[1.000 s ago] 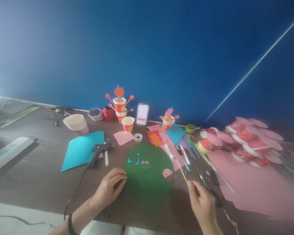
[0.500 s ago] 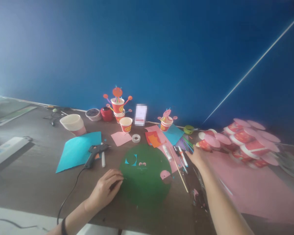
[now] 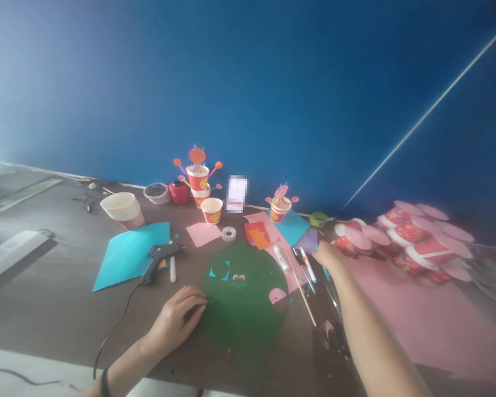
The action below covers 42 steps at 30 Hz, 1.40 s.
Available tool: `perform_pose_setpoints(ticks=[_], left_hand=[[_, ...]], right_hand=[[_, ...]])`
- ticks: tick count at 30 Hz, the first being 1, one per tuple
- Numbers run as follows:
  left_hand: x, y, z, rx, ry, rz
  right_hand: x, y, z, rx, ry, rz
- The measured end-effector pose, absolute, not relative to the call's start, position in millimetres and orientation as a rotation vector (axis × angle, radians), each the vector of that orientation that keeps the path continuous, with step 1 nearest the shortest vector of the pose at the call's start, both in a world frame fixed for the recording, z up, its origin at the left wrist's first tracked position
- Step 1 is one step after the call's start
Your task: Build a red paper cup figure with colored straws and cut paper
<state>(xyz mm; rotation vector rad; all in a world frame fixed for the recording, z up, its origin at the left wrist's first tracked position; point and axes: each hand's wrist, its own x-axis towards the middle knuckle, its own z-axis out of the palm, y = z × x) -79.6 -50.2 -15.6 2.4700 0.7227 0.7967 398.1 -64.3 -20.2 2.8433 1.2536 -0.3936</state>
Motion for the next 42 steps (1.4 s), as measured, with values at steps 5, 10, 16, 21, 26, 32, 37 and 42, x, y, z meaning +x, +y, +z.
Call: perform_pose_setpoints(ticks=[5,10,16,21,26,32,37,42], left_hand=[[-79,-50,-14,2.475,0.707,0.785],[-79,-50,-15,2.46,0.707,0.779],[-79,-50,-17,2.463,0.715,0.795],[-78,-49,-16,2.463,0.713,0.81],[-77,-48,-14,2.456,0.728,0.821],[-77,-49,-13,2.467,0.726,0.828],[-78,-49,-15,2.469,0.72,0.809],[-77,-48,-15,2.473,0.722,0.821]], right_hand=[[401,-88,-13,2.988,1.262,-0.596],[396,-122,-8,3.228,1.434,-0.844],[385,-141,-10,3.4,1.492,-1.32],[388,-141,-12,3.476,1.415,-1.532],[391,-139,-16,3.527,1.337,-1.589],[391,-139,-15,3.554,1.342,-1.544],[392,-141,-14,3.53,1.379,-1.342],[398,-133,-19,3.384,1.374,-1.058]])
